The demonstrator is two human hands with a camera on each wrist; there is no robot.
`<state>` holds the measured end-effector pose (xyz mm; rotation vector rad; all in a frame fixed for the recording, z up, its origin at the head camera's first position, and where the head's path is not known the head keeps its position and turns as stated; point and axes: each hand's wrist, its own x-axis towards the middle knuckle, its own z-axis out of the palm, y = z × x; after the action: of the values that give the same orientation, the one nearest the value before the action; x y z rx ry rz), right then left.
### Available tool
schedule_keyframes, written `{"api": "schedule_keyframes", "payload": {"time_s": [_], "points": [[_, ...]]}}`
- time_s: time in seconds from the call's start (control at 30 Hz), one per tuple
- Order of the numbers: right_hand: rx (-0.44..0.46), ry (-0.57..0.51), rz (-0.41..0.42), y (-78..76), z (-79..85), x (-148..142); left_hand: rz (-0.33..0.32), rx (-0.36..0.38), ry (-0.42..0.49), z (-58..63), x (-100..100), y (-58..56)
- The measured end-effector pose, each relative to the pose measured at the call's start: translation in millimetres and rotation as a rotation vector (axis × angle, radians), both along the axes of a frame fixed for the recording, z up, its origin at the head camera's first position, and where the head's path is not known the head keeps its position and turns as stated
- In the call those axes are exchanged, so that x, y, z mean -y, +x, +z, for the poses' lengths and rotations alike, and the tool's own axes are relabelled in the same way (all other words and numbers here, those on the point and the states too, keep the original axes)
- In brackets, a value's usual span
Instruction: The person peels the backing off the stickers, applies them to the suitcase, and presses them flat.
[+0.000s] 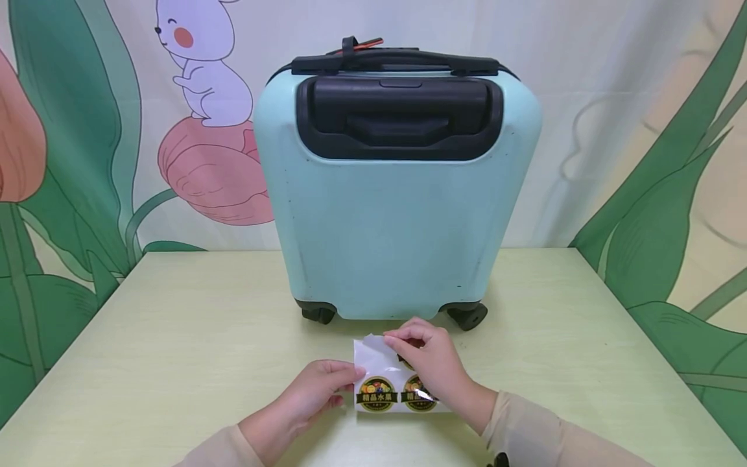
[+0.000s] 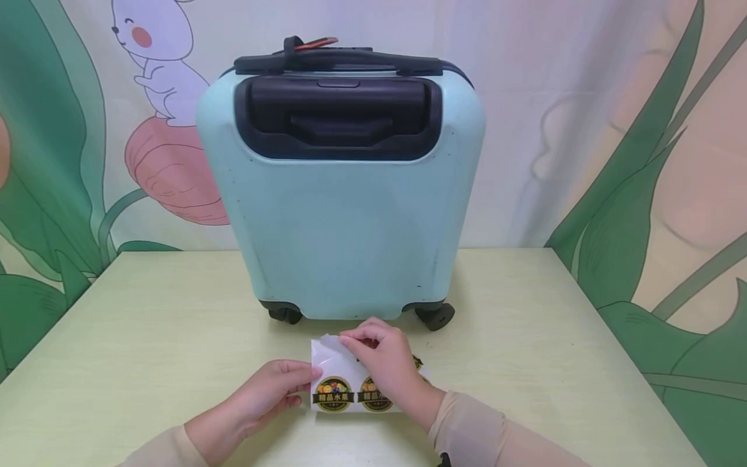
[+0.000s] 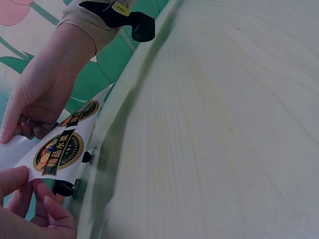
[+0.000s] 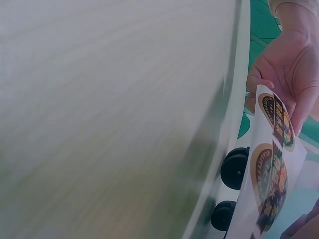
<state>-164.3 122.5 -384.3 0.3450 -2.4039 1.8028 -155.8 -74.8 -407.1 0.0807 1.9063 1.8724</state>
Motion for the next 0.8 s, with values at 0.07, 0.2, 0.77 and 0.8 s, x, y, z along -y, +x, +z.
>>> {"api": "schedule_keyframes", "payload": {"time_s": [0.07,0.2,0.77,0.8], "points": [[-0.001,-0.003,0.000,0.3,0.1,0.0,-0.001,-0.003,-0.001,0.4,0.3,0.7],[0.001,0.000,0.001,1.1,0.5,-0.6,-0.001,-0.007,-0.005,0.7,1.0,2.1],[0.009,0.035,-0.003,-0.1,0.0,-3.6,0.008,0.009,-0.023,-0.9,2.1,3.6],[0.007,0.034,-0.004,0.0,0.0,-3.8,0.008,0.008,-0.024,-1.2,2.2,3.7]]}}
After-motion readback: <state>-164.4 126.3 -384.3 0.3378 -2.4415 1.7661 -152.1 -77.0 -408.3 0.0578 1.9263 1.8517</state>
